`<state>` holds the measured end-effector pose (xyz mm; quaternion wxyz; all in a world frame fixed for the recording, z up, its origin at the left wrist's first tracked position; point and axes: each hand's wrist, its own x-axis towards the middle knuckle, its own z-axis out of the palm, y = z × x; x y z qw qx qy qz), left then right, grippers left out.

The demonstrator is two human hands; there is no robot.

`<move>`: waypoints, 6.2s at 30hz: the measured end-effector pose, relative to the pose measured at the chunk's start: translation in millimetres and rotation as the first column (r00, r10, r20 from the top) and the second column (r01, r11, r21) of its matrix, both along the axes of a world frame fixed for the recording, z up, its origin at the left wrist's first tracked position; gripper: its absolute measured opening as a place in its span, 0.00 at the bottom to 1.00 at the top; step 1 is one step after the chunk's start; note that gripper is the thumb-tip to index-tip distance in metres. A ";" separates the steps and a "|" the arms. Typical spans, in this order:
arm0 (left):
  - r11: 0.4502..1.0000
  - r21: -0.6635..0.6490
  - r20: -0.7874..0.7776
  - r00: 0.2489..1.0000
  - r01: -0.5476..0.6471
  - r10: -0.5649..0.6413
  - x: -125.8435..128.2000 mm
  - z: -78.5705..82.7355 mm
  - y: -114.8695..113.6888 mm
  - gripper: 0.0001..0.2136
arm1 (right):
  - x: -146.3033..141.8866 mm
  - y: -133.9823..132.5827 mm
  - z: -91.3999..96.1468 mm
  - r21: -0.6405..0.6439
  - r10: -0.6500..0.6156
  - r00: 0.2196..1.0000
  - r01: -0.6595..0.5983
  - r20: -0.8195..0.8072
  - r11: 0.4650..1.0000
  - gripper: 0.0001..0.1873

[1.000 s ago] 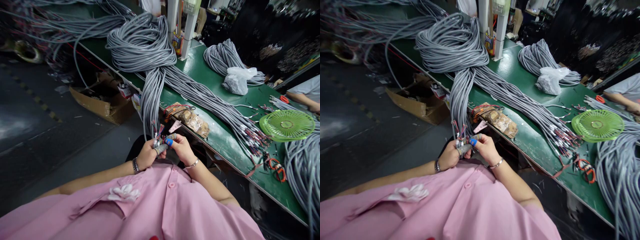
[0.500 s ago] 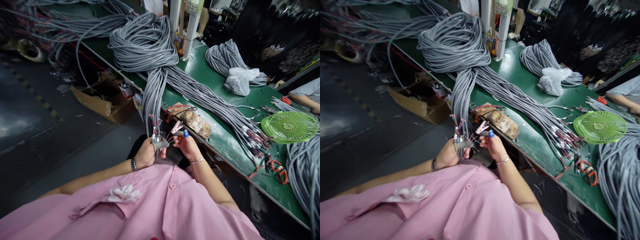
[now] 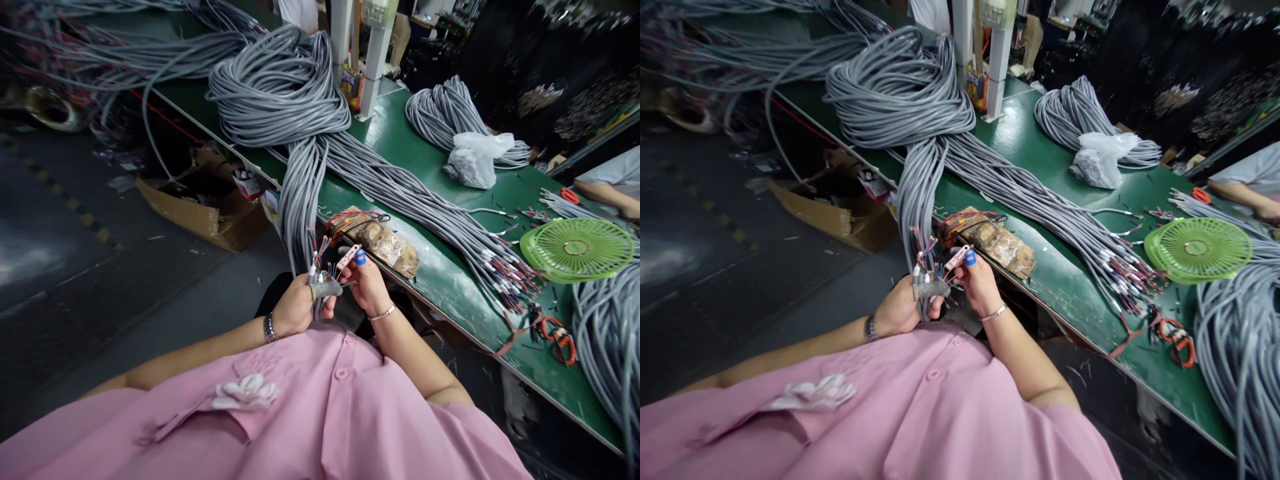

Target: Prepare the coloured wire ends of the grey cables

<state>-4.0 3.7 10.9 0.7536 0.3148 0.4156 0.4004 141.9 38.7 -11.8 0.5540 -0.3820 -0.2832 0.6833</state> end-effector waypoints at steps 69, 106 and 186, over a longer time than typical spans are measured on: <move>0.996 0.079 0.007 0.999 -0.040 0.040 -6.3 -1.6 -6.7 0.13 | -0.5 -2.1 7.9 -0.056 0.008 0.985 -0.017 -0.173 0.998 0.18; 0.994 0.089 0.019 0.998 0.062 -0.064 -5.6 -18.2 6.6 0.15 | -10.1 1.6 1.5 -0.111 -0.056 0.975 0.033 -0.214 0.993 0.27; 0.984 0.005 0.032 0.984 -0.178 0.177 -0.3 -7.6 -12.3 0.10 | 7.7 -9.7 10.3 -0.116 0.249 0.961 -0.262 -0.118 0.958 0.32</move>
